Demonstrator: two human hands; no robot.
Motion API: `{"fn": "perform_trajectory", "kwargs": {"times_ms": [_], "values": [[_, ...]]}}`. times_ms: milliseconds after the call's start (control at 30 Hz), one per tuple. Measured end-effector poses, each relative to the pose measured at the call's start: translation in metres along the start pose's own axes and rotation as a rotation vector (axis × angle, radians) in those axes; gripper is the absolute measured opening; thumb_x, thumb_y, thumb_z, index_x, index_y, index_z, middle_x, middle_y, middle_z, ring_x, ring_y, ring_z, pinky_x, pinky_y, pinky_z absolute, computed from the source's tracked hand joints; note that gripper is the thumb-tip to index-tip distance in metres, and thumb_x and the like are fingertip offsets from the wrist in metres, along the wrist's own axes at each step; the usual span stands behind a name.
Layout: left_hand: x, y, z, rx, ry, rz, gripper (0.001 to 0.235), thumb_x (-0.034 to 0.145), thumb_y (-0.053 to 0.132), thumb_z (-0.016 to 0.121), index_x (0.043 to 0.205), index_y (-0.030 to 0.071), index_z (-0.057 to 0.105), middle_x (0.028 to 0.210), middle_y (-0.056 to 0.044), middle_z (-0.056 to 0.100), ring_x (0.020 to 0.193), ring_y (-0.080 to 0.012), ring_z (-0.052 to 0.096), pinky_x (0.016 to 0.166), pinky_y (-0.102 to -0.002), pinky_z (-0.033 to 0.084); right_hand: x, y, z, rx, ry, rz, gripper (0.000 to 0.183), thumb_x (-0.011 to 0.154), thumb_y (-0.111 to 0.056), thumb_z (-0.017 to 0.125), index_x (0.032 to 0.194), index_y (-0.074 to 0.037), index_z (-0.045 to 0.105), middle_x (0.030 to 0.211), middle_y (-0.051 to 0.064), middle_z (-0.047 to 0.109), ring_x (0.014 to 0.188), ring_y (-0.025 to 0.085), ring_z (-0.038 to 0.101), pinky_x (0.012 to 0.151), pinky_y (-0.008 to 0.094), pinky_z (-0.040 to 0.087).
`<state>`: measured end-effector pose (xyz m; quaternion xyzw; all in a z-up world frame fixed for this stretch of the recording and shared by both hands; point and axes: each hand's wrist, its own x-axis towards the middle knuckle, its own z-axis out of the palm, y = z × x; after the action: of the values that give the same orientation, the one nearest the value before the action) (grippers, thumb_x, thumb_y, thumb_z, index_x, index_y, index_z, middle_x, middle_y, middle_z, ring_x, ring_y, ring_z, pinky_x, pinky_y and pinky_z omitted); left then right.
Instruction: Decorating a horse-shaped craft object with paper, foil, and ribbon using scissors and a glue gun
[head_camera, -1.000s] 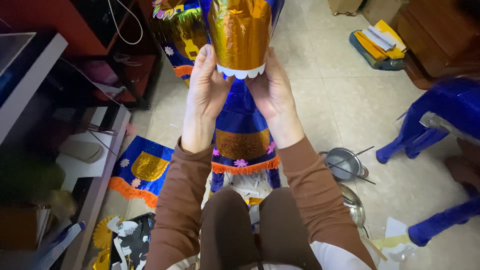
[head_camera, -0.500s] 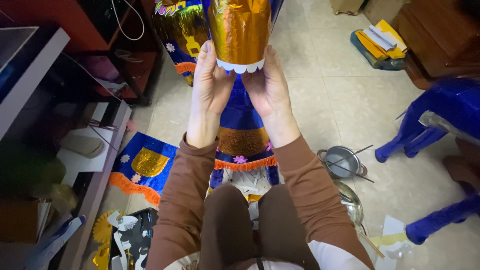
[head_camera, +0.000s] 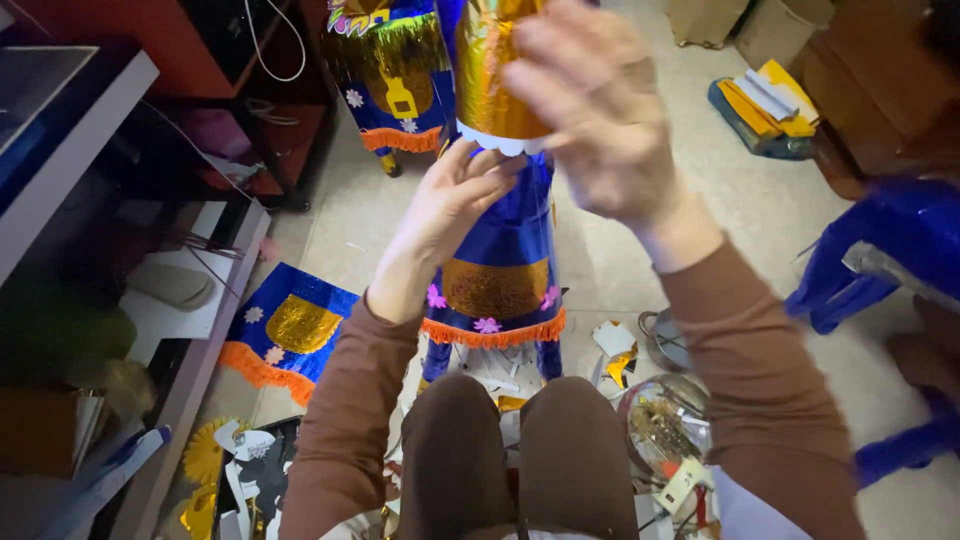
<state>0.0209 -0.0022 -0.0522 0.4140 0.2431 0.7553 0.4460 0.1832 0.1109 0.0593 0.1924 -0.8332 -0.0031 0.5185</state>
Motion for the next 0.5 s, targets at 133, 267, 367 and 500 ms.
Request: {"fn": "perform_trajectory", "kwargs": {"times_ms": [133,267,367,500], "values": [[0.015,-0.01,0.004,-0.031,0.071,0.063,0.044,0.087,-0.009,0.06,0.129,-0.001,0.053,0.117,-0.012,0.063,0.106,-0.0179,0.063,0.095,-0.028,0.053,0.033,0.01,-0.003,-0.148,-0.234,-0.218,0.049,0.112,-0.028,0.044,0.138,0.004,0.071,0.15,0.014,0.052,0.142,0.029,0.04,0.119,0.044,0.022],[0.02,-0.013,0.004,-0.055,0.133,0.076,0.041,0.085,-0.013,0.054,0.125,-0.005,0.053,0.115,-0.016,0.064,0.105,-0.0257,0.066,0.098,-0.036,0.054,0.042,0.02,0.002,-0.112,-0.237,-0.247,0.041,0.111,-0.022,0.052,0.134,0.005,0.074,0.147,0.014,0.056,0.137,0.03,0.051,0.117,0.04,0.031],[0.019,-0.01,0.009,-0.079,0.102,0.089,0.04,0.086,-0.012,0.052,0.125,-0.005,0.053,0.115,-0.017,0.064,0.106,-0.0259,0.065,0.099,-0.038,0.054,0.043,0.024,0.004,-0.103,-0.252,-0.254,0.039,0.111,-0.019,0.053,0.132,0.007,0.073,0.145,0.016,0.058,0.135,0.032,0.054,0.116,0.041,0.032],[0.017,-0.009,0.01,-0.124,0.088,0.085,0.039,0.086,-0.011,0.051,0.124,-0.004,0.054,0.115,-0.017,0.065,0.107,-0.0266,0.065,0.1,-0.04,0.053,0.046,0.024,0.006,-0.099,-0.245,-0.275,0.039,0.109,-0.019,0.053,0.127,0.011,0.071,0.141,0.02,0.06,0.132,0.034,0.054,0.112,0.044,0.036]]}}
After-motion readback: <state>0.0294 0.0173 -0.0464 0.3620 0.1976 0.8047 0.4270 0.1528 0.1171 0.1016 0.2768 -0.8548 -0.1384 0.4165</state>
